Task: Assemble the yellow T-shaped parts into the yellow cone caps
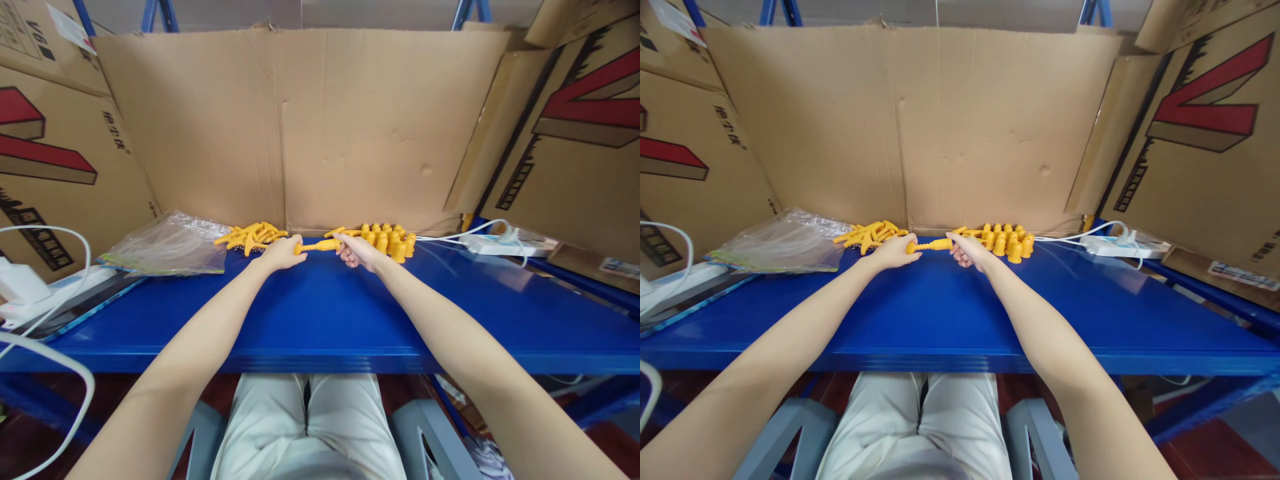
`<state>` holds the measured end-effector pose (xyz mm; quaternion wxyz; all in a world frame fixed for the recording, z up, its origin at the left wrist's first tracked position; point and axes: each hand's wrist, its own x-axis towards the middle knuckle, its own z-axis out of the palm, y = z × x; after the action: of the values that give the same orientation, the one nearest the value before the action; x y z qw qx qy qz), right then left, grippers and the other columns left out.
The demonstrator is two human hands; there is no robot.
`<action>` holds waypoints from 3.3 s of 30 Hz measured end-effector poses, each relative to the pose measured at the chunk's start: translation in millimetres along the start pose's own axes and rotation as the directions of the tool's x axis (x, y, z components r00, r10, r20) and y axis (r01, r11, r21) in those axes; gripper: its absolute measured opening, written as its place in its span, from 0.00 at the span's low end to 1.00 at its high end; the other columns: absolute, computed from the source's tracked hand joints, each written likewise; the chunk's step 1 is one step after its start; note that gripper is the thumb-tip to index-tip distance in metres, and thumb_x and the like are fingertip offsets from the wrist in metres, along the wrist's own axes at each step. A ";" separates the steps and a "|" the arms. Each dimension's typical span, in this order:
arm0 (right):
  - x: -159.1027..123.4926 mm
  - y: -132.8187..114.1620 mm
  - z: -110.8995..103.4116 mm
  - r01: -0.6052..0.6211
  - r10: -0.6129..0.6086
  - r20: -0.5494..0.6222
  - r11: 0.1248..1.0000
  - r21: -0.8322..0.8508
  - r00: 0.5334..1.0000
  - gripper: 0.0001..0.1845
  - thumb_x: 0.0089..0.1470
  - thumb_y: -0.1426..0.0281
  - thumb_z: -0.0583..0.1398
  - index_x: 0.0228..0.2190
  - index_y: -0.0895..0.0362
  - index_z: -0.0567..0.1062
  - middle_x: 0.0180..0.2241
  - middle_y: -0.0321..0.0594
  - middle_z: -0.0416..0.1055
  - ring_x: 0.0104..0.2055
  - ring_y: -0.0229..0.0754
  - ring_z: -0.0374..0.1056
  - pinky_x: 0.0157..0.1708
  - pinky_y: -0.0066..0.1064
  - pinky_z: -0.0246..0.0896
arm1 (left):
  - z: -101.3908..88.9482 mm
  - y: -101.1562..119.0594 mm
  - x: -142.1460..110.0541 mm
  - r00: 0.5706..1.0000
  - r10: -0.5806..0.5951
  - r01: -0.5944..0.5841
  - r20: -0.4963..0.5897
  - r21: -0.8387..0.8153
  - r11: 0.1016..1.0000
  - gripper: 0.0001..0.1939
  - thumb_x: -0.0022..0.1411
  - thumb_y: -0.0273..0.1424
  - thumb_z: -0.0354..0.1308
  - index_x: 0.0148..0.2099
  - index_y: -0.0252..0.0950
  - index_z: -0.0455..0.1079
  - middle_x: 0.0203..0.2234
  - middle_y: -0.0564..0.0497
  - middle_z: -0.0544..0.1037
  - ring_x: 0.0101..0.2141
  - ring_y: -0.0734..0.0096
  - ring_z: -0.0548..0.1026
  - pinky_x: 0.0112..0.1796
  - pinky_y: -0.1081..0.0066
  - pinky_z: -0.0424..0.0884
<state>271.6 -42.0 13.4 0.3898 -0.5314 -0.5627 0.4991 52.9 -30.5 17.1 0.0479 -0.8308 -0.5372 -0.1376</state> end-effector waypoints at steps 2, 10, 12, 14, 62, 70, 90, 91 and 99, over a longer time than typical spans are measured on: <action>-0.1 -0.1 -0.3 0.003 -0.003 0.010 1.000 0.001 1.000 0.24 0.62 0.52 0.52 0.22 0.57 0.65 0.11 0.31 0.57 0.10 0.29 0.50 0.09 0.21 0.43 | 1.4 -1.3 0.8 1.000 0.005 -0.005 -0.017 -0.017 1.000 0.18 0.57 0.44 0.54 0.44 0.38 0.66 0.34 0.46 0.77 0.36 0.59 0.75 0.33 0.68 0.64; -4.4 2.5 -11.9 0.115 -0.109 0.151 0.993 -0.033 0.982 0.19 0.56 0.55 0.61 0.39 0.58 0.71 0.31 0.43 0.76 0.20 0.33 0.68 0.15 0.22 0.62 | 2.5 -8.1 1.3 1.000 -0.007 0.005 -0.010 -0.194 0.981 0.14 0.54 0.42 0.57 0.37 0.39 0.64 0.25 0.53 0.76 0.29 0.65 0.74 0.30 0.70 0.62; -2.3 5.0 -14.5 0.186 -0.182 0.145 0.982 -0.016 0.973 0.20 0.51 0.65 0.67 0.45 0.56 0.70 0.40 0.43 0.75 0.26 0.34 0.72 0.21 0.23 0.68 | 2.4 -9.8 0.8 1.000 -0.006 0.002 -0.019 -0.213 0.977 0.13 0.54 0.42 0.57 0.35 0.39 0.63 0.23 0.54 0.75 0.29 0.65 0.73 0.30 0.70 0.62; 1.6 8.0 -16.0 0.228 -0.224 0.111 0.973 -0.020 0.968 0.22 0.49 0.71 0.68 0.46 0.55 0.70 0.44 0.44 0.73 0.28 0.34 0.73 0.25 0.24 0.70 | 2.8 -10.9 0.7 1.000 0.004 -0.011 -0.030 -0.229 0.973 0.13 0.53 0.42 0.58 0.33 0.39 0.62 0.22 0.54 0.75 0.28 0.66 0.73 0.29 0.70 0.62; -2.8 3.2 -8.1 0.019 -0.041 0.243 0.995 0.095 0.969 0.21 0.62 0.52 0.51 0.38 0.57 0.71 0.40 0.46 0.75 0.28 0.39 0.72 0.23 0.28 0.67 | -0.8 -5.5 -0.2 0.999 0.025 -0.029 -0.023 -0.199 0.980 0.14 0.52 0.43 0.58 0.35 0.39 0.64 0.22 0.54 0.74 0.26 0.67 0.73 0.28 0.71 0.61; -2.4 2.9 -7.3 -0.043 0.004 0.244 0.987 0.152 0.970 0.13 0.63 0.64 0.54 0.36 0.59 0.74 0.37 0.45 0.76 0.31 0.37 0.74 0.28 0.26 0.71 | 0.7 -7.4 -0.3 0.999 0.026 -0.029 -0.021 -0.161 0.987 0.14 0.53 0.44 0.57 0.36 0.39 0.64 0.24 0.53 0.74 0.28 0.66 0.72 0.28 0.71 0.60; 6.6 -2.3 -3.7 0.152 -0.141 -0.062 0.848 0.508 0.988 0.06 0.58 0.77 0.53 0.32 0.56 0.67 0.32 0.41 0.75 0.34 0.37 0.75 0.42 0.30 0.71 | 7.7 -9.9 -2.0 0.991 0.046 -0.084 -0.128 -0.310 0.947 0.44 0.58 0.46 0.56 0.69 0.41 0.39 0.50 0.40 0.73 0.39 0.64 0.76 0.43 0.65 0.68; 8.6 -0.1 -5.2 0.222 -0.180 -0.132 0.845 0.486 0.975 0.05 0.57 0.77 0.55 0.31 0.55 0.65 0.32 0.40 0.75 0.35 0.37 0.75 0.42 0.30 0.70 | 8.9 -10.6 -1.2 0.991 0.054 -0.089 -0.123 -0.300 0.950 0.42 0.59 0.45 0.55 0.69 0.41 0.42 0.52 0.40 0.72 0.39 0.64 0.76 0.43 0.65 0.68; 24.7 27.2 -6.6 0.548 -0.672 -0.185 0.707 -0.447 0.717 0.12 0.50 0.72 0.60 0.38 0.53 0.64 0.46 0.45 0.71 0.48 0.47 0.68 0.51 0.42 0.62 | 17.9 -16.9 7.0 0.993 0.116 -0.117 -0.018 -0.188 0.975 0.23 0.59 0.39 0.54 0.55 0.35 0.68 0.45 0.42 0.77 0.42 0.61 0.76 0.44 0.65 0.70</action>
<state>280.4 -18.4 -14.1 0.5194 -0.4499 -0.7150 0.1292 43.4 -13.2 0.8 -0.0211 -0.8613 -0.4719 -0.1874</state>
